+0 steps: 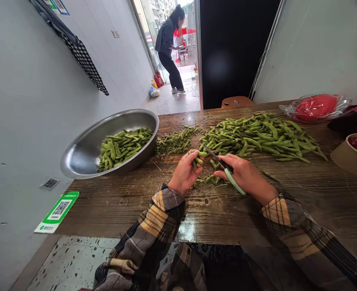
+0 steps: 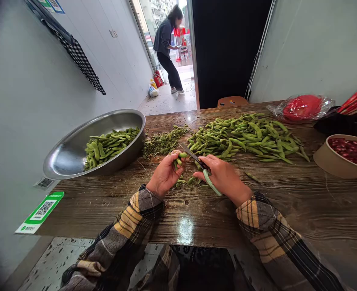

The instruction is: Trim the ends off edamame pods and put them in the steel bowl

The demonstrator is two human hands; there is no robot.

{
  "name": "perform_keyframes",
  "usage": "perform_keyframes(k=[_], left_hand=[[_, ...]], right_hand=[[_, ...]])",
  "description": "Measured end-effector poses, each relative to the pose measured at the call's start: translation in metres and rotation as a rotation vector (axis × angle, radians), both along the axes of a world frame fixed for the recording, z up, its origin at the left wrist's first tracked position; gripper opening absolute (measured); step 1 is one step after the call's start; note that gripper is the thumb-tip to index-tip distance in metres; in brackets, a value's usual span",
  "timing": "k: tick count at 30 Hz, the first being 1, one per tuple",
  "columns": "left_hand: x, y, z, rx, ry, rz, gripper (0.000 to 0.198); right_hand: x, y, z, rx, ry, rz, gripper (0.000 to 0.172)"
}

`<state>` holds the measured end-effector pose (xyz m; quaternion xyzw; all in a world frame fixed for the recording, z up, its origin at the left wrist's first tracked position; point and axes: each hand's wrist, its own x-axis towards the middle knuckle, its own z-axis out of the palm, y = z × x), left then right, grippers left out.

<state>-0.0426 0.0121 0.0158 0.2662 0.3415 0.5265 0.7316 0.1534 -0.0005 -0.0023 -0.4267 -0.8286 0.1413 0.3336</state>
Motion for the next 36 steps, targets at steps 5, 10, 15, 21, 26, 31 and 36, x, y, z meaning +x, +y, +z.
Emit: perform_keyframes(k=[5,10,15,21,26,31,36], left_hand=[[-0.003,0.001,0.003,-0.016,0.039,0.022,0.017],[-0.005,0.002,0.005,0.056,0.111,0.063,0.019],[0.001,0.001,0.0,0.095,0.177,0.102,0.025],[0.006,-0.001,-0.002,0.095,0.156,0.168,0.03],[0.004,-0.001,0.002,0.034,0.055,0.19,0.023],[0.006,-0.003,0.002,0.05,0.004,0.182,0.021],[0.011,-0.006,0.003,0.038,0.005,0.163,0.02]], right_hand=[[0.009,0.007,0.001,0.014,0.088,-0.12,0.044],[0.011,0.009,0.004,0.016,0.103,-0.147,0.043],[0.0,0.003,0.005,-0.014,0.141,-0.069,0.041],[-0.006,-0.003,0.007,-0.044,0.09,-0.014,0.041],[-0.006,-0.005,0.008,-0.088,-0.031,-0.031,0.046],[-0.009,-0.007,0.006,-0.086,-0.053,-0.009,0.049],[-0.011,-0.008,0.006,-0.067,-0.04,-0.002,0.048]])
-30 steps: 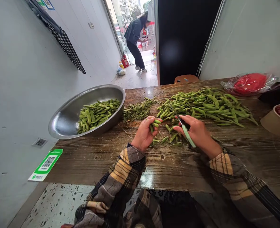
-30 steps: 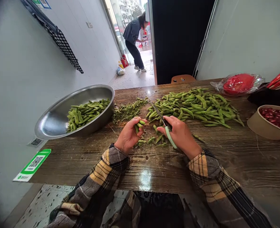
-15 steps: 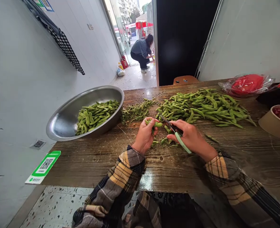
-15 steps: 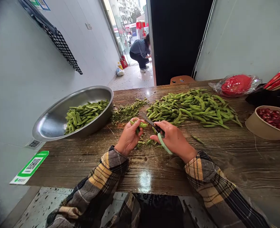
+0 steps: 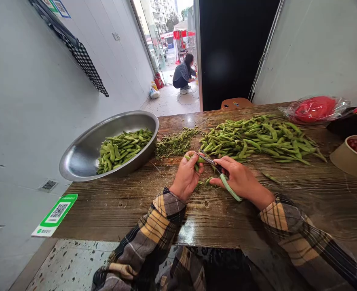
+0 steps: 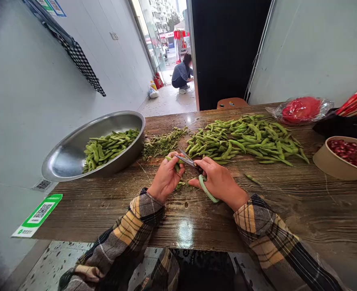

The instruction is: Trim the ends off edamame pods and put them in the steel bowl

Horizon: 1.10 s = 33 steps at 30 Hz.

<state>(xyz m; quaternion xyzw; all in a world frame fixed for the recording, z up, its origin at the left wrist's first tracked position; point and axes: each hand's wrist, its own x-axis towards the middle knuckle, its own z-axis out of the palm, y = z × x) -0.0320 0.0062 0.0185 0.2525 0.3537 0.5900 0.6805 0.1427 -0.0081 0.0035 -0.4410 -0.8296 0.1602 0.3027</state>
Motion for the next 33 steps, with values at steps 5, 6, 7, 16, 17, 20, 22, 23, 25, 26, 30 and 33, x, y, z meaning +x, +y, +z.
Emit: perform_keyframes(k=[5,6,7,16,17,20,22,23,25,26,30,33], left_hand=[[0.001,0.0,-0.003,-0.001,0.014,-0.05,0.024],[0.001,0.0,-0.004,-0.002,0.027,-0.058,0.025],[-0.001,0.001,-0.006,0.0,0.043,-0.064,0.025],[-0.008,0.012,-0.012,0.119,0.244,-0.116,0.023],[-0.007,0.012,-0.012,0.141,0.287,-0.132,0.023],[-0.004,0.013,-0.011,0.219,0.457,-0.168,0.02],[-0.002,0.015,-0.011,0.291,0.641,-0.167,0.018],[-0.001,0.017,-0.012,0.334,0.757,-0.152,0.017],[0.003,0.021,-0.013,0.418,1.008,-0.109,0.015],[0.006,0.022,-0.015,0.452,1.124,-0.092,0.014],[0.018,0.025,-0.023,0.547,1.449,-0.17,0.012],[0.02,0.025,-0.027,0.599,1.573,-0.231,0.008]], right_hand=[[-0.001,0.0,-0.005,0.033,0.018,0.012,0.038],[0.0,0.001,-0.005,0.037,0.02,0.019,0.038],[0.001,0.001,-0.005,0.038,0.026,0.025,0.038],[0.025,0.018,0.01,0.1,0.275,-0.229,0.035],[0.026,0.019,0.01,0.104,0.288,-0.232,0.034],[0.026,0.02,0.009,0.113,0.294,-0.216,0.035],[0.023,0.02,0.007,0.111,0.279,-0.203,0.039],[0.022,0.019,0.006,0.107,0.271,-0.198,0.041],[0.021,0.019,0.006,0.098,0.261,-0.191,0.044],[0.021,0.019,0.006,0.095,0.261,-0.191,0.045],[0.021,0.019,0.007,0.098,0.253,-0.183,0.044],[0.021,0.019,0.006,0.104,0.242,-0.17,0.044]])
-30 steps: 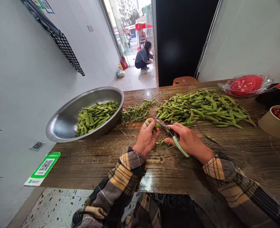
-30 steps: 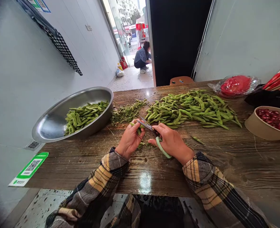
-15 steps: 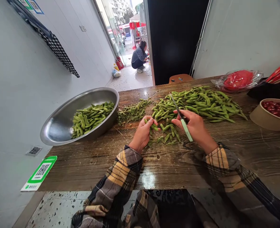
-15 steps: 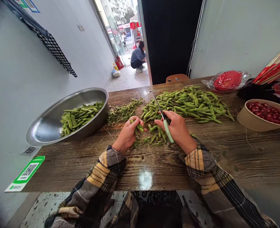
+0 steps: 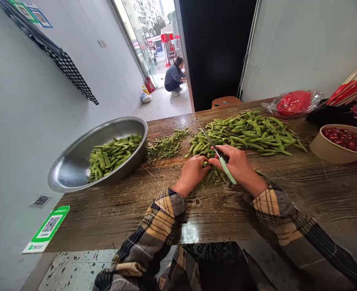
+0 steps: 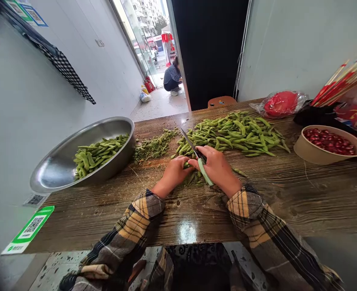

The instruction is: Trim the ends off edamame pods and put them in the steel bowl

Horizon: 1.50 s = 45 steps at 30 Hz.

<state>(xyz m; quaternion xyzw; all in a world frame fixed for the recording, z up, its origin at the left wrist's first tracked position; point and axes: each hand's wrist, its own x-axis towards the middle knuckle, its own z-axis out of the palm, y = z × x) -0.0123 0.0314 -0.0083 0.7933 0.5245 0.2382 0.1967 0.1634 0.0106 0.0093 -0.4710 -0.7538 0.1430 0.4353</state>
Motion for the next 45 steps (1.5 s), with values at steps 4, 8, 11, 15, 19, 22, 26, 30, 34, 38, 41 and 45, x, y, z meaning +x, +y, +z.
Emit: perform_keyframes(k=[4,8,11,15,19,22,26,30,34,38,41,45], left_hand=[[-0.013,0.001,0.004,-0.036,-0.194,0.089,0.007],[-0.028,-0.003,0.016,-0.19,-0.613,0.149,0.017],[-0.03,-0.008,0.023,-0.263,-0.812,0.163,0.023],[-0.027,-0.012,0.028,-0.291,-0.865,0.161,0.025],[-0.022,-0.015,0.031,-0.239,-0.788,0.129,0.018],[-0.02,-0.016,0.032,-0.2,-0.717,0.088,0.016],[-0.02,-0.017,0.031,-0.176,-0.688,0.085,0.016],[-0.023,-0.017,0.032,-0.153,-0.628,0.071,0.016],[-0.024,-0.017,0.034,-0.191,-0.615,0.052,0.017],[-0.023,-0.017,0.035,-0.25,-0.668,0.013,0.013],[-0.023,-0.016,0.033,-0.272,-0.739,0.028,0.011],[-0.026,-0.013,0.028,-0.388,-0.982,0.166,0.022]], right_hand=[[-0.001,-0.001,0.0,-0.006,-0.025,0.008,0.041],[-0.002,-0.004,0.002,-0.04,-0.085,0.029,0.04],[-0.001,-0.005,0.003,-0.095,-0.143,0.059,0.043],[-0.001,-0.006,0.002,-0.13,-0.199,0.106,0.045],[-0.003,-0.008,0.001,-0.143,-0.222,0.138,0.045],[-0.005,-0.009,0.002,-0.145,-0.22,0.143,0.045],[-0.005,-0.01,0.001,-0.125,-0.238,0.143,0.044],[-0.004,-0.01,-0.001,-0.093,-0.273,0.144,0.042],[-0.002,-0.009,-0.002,-0.1,-0.329,0.14,0.04],[-0.002,-0.009,-0.003,-0.132,-0.367,0.151,0.04],[-0.003,-0.007,-0.004,-0.149,-0.341,0.168,0.037],[-0.003,-0.005,-0.004,-0.143,-0.223,0.142,0.039]])
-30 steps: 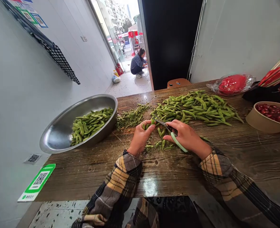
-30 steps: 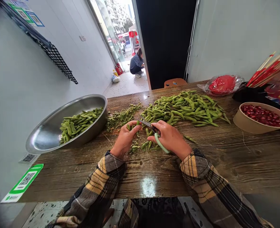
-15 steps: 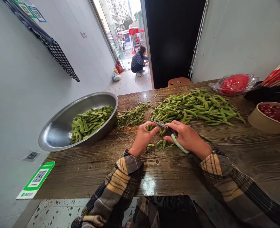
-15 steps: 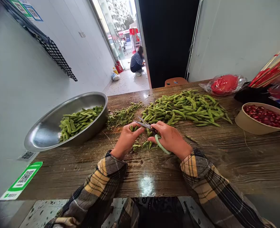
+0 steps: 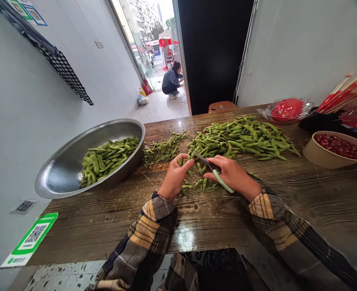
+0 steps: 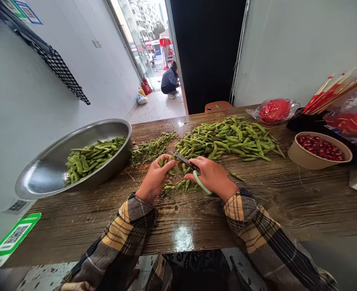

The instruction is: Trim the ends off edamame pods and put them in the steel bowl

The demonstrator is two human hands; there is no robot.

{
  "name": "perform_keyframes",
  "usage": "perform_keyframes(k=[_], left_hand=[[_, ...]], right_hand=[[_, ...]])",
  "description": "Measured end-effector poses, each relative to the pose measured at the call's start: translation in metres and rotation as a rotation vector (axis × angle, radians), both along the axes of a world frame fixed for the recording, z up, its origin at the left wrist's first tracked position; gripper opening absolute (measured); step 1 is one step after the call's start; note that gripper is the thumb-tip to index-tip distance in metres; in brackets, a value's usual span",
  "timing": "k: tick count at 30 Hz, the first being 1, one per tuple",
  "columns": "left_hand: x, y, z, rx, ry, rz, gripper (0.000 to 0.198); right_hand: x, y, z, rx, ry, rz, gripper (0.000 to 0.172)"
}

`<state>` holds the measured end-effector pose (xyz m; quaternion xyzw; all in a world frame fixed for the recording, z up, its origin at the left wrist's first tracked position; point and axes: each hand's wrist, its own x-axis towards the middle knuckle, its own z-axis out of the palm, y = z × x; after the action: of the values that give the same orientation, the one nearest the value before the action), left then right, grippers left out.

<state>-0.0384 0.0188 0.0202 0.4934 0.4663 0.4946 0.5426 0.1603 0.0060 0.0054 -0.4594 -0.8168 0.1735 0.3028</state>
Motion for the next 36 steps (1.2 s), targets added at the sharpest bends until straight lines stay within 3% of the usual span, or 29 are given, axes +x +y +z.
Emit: perform_keyframes(k=[3,7,16,22,27,30,33,36], left_hand=[[-0.002,0.002,-0.001,-0.089,-0.202,0.063,0.029],[-0.003,0.003,0.001,-0.134,-0.322,0.082,0.032],[0.005,-0.003,0.001,-0.144,-0.337,0.02,0.035],[0.009,-0.006,-0.001,-0.187,-0.377,-0.047,0.033],[0.007,0.0,-0.004,-0.192,-0.378,-0.016,0.033],[0.005,0.003,-0.007,-0.176,-0.399,0.034,0.033],[0.003,0.004,-0.009,-0.136,-0.293,0.034,0.034],[-0.001,0.004,-0.005,-0.046,0.034,-0.064,0.029]], right_hand=[[0.001,0.001,0.0,0.011,0.068,-0.037,0.046],[0.002,-0.001,0.0,0.008,0.071,-0.018,0.049],[-0.004,-0.004,0.0,0.019,0.06,0.016,0.051],[-0.004,-0.002,-0.005,0.058,0.098,0.025,0.041],[0.0,0.0,-0.006,0.054,0.051,0.03,0.041],[0.004,0.001,-0.001,0.069,0.067,-0.051,0.041],[0.007,0.002,0.005,0.098,0.116,-0.148,0.043],[0.008,0.004,0.005,0.115,0.122,-0.159,0.045]])
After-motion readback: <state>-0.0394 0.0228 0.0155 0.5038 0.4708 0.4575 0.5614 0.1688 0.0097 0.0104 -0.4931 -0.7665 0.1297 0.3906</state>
